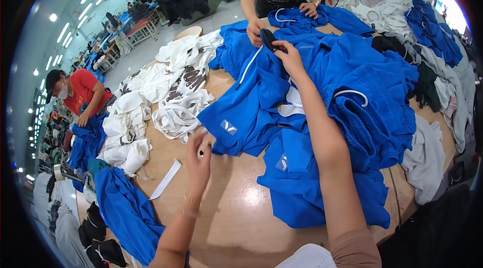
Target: Inspecting and organizing blue athletic shorts on a large factory work table.
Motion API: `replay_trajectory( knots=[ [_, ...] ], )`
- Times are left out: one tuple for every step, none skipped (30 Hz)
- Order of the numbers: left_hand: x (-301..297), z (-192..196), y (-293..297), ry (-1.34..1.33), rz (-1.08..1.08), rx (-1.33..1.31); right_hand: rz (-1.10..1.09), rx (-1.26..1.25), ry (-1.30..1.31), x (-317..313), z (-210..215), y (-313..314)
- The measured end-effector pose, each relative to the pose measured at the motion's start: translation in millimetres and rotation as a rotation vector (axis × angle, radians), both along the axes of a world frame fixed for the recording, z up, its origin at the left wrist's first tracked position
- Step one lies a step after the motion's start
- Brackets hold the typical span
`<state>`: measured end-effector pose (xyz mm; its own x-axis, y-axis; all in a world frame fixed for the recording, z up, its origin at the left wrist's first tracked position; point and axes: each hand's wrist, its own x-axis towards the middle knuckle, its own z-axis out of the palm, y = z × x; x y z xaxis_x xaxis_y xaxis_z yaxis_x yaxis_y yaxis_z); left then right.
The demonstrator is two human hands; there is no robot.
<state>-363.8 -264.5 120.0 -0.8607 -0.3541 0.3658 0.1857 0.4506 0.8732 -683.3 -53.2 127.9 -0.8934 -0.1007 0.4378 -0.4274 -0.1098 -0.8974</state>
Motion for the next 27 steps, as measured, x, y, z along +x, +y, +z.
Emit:
replay_trajectory(
  knots=[
    [30.8,-5.4,-1.6,-0.037,0.03,-0.036,-0.117,0.08,0.037,4.3,10.3,-3.3],
    [59.6,-10.6,-2.5,-0.084,0.054,-0.11,-0.169,0.119,0.057,10.7,20.2,-4.2],
    [84.5,-15.6,-2.2,-0.178,0.075,-0.18,-0.162,0.14,0.063,18.3,30.4,-6.5],
    [104.9,-21.2,0.2,-0.147,0.053,-0.226,-0.253,0.17,0.125,27.9,39.8,-8.6],
    [124.0,-25.7,2.9,-0.179,0.038,-0.253,-0.345,0.201,0.189,39.1,48.6,-10.8],
    [138.5,-29.4,5.7,-0.262,0.004,-0.161,-0.381,0.229,0.198,52.2,56.0,-13.2],
    [148.3,-32.8,7.8,-0.224,-0.002,-0.163,-0.326,0.233,0.235,67.6,62.1,-14.2],
    [156.7,-35.5,10.3,-0.252,-0.015,-0.321,-0.298,0.238,0.221,85.3,66.5,-15.9],
    [162.7,-37.9,12.5,-0.312,-0.028,-0.47,-0.255,0.228,0.169,105.2,69.1,-20.0],
    [166.6,-40.2,13.9,-0.359,-0.041,-0.524,-0.215,0.229,0.152,126.8,70.9,-23.9],
    [168.8,-42.4,15.1,-0.315,-0.05,-0.522,-0.163,0.216,0.177,151.2,70.6,-27.8],
    [170.4,-44.7,15.8,-0.3,-0.019,-0.592,-0.082,0.193,0.119,177.7,68.6,-32.1],
    [171.3,-47.1,16.2,-0.283,0.001,-0.671,-0.032,0.181,0.006,206.2,65.0,-36.9],
    [172.0,-49.7,16.2,-0.281,0.01,-0.672,0.014,0.133,0.049,240.0,56.5,-43.8],
    [173.0,-52.4,15.8,-0.278,0.011,-0.654,0.033,0.083,0.031,277.2,44.6,-50.4],
    [173.4,-55.0,15.5,-0.266,0.071,-0.654,0.071,0.205,-0.017,314.2,30.9,-53.6],
    [174.8,-57.4,14.3,-0.249,0.128,-0.66,0.117,0.276,-0.03,350.5,15.4,-56.9],
    [175.1,-59.7,14.0,-0.28,0.187,-0.674,0.079,0.433,-0.001,382.6,-0.6,-61.6],
    [176.5,-61.7,12.8,-0.276,0.188,-0.672,0.028,0.529,0.118,411.7,-17.4,-66.8],
    [176.7,-63.8,12.4,-0.289,0.257,-0.703,-0.033,0.684,0.167,435.3,-33.0,-70.7],
    [176.9,-65.6,11.6,-0.346,0.301,-0.724,-0.106,0.866,0.198,453.4,-47.2,-73.6],
    [177.1,-67.6,11.2,-0.303,0.325,-0.721,-0.122,1.03,0.171,468.3,-60.0,-75.7],
    [176.7,-69.2,10.6,-0.321,0.322,-0.732,-0.141,0.98,0.232,473.5,-69.5,-78.5],
    [177.0,-71.1,10.4,-0.342,0.31,-0.747,-0.172,0.96,0.252,478.6,-77.6,-79.9],
    [176.5,-72.5,10.0,-0.344,0.324,-0.726,-0.218,0.952,0.257,479.7,-82.7,-80.4],
    [176.7,-73.7,9.7,-0.324,0.325,-0.733,-0.184,0.975,0.246,479.8,-86.0,-80.6],
    [176.8,-74.2,9.1,-0.344,0.318,-0.746,-0.181,0.97,0.239,478.5,-87.1,-80.4]
  ],
)
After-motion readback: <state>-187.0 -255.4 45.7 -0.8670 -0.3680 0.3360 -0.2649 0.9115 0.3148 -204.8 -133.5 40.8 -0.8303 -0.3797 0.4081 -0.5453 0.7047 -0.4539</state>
